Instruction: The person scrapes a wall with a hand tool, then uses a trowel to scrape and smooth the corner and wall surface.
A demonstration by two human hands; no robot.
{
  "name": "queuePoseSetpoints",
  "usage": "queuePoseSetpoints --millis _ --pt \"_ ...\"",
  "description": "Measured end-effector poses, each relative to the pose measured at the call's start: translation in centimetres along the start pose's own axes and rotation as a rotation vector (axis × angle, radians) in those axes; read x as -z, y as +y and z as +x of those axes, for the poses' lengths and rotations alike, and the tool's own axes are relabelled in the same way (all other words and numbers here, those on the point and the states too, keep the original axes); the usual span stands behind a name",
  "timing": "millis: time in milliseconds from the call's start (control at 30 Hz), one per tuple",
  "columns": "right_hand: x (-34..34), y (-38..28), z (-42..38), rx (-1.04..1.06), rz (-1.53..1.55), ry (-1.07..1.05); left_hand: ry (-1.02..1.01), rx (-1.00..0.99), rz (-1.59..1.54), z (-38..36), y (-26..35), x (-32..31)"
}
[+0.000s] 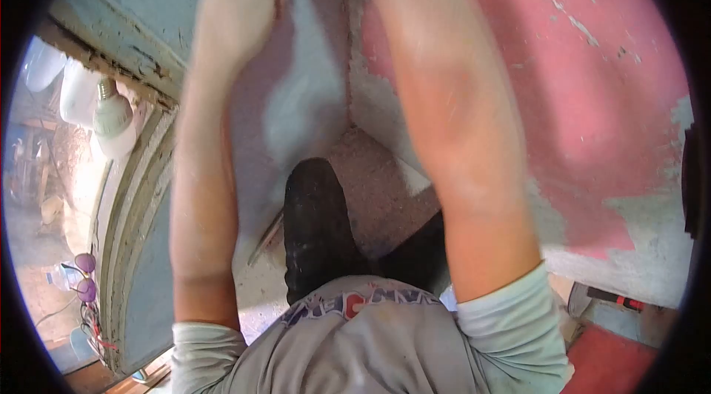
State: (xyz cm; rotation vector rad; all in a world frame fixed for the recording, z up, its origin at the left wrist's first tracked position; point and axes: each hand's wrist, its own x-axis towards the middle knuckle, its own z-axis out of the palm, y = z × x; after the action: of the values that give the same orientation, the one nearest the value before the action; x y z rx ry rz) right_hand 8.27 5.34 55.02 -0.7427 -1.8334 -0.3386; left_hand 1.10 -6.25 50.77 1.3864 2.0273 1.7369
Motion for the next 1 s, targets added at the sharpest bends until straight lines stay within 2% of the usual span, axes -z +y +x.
queuePoseSetpoints --millis 33,133,167,200,233,300,367,433,467,500,533,600,667,733,800,833,900,933,1000 --pt "-0.8 0.1 -2.0 -0.017 -0.003 -0.001 -0.046 -0.031 0.055 -1.6 -3.5 -0.4" --pt "-4.9 0.9 -12.5 -0.114 -0.016 -0.105 -0.130 0.104 0.049 -7.6 -12.2 -3.1" --pt "-6.5 1.1 -17.0 -0.182 -0.010 -0.187 -0.135 0.090 0.130 -10.1 -16.7 -3.8" --pt "-7.9 1.2 -21.6 -0.255 0.021 -0.272 -0.175 0.269 0.176 -12.2 -18.5 -4.6" --pt "-8.9 1.9 -25.5 -0.397 0.191 -0.563 -0.246 0.283 0.203 -14.5 -20.9 -5.0" --pt "-10.2 1.4 -32.3 -0.609 0.240 -0.705 -0.330 0.330 0.360 -19.2 -29.3 -6.5" --pt "-13.2 3.0 -41.4 -0.754 0.419 -0.905 -0.370 0.316 0.093 -23.3 -34.4 -7.8" --pt "-13.2 4.0 -50.4 -0.629 0.489 -1.142 -0.696 0.731 0.401 -28.1 -41.3 -8.7" --pt "-13.1 4.0 -52.4 -0.397 0.415 -1.244 -0.587 0.499 0.308 -28.6 -39.5 -7.6" --pt "-13.7 2.9 -53.5 -0.601 0.424 -1.179 -0.469 0.262 0.207 -29.1 -37.6 -7.5" --pt "-14.5 2.2 -54.1 -0.819 0.430 -1.122 -0.462 0.368 0.191 -30.7 -40.2 -6.9" --pt "-9.9 1.8 -47.8 -0.633 0.385 -0.994 -0.520 0.619 0.047 -32.8 -41.7 -6.4" --pt "-9.0 1.2 -48.3 -0.641 0.477 -0.824 -0.575 0.883 -0.184 -30.9 -38.3 -4.9" --pt "-12.0 0.6 -53.2 -0.822 0.667 -0.531 -0.540 0.656 -0.213 -30.2 -38.0 -5.9" --pt "-12.6 0.9 -51.8 -0.899 0.871 -0.399 -0.636 0.640 -0.101 -26.7 -33.3 -6.7" --pt "-12.9 1.7 -50.6 -0.924 0.968 -0.320 -0.621 0.651 -0.156 -26.2 -32.1 -7.5" --pt "-13.9 3.6 -48.5 -0.765 0.931 -0.305 -0.585 0.646 -0.265 -25.3 -30.9 -9.3" --pt "-14.2 4.6 -47.5 -0.679 0.912 -0.292 -0.552 0.575 -0.256 -25.2 -31.0 -10.1" --pt "-14.4 6.3 -45.5 -0.604 0.924 -0.203 -0.539 0.516 -0.248 -24.4 -30.5 -11.3"
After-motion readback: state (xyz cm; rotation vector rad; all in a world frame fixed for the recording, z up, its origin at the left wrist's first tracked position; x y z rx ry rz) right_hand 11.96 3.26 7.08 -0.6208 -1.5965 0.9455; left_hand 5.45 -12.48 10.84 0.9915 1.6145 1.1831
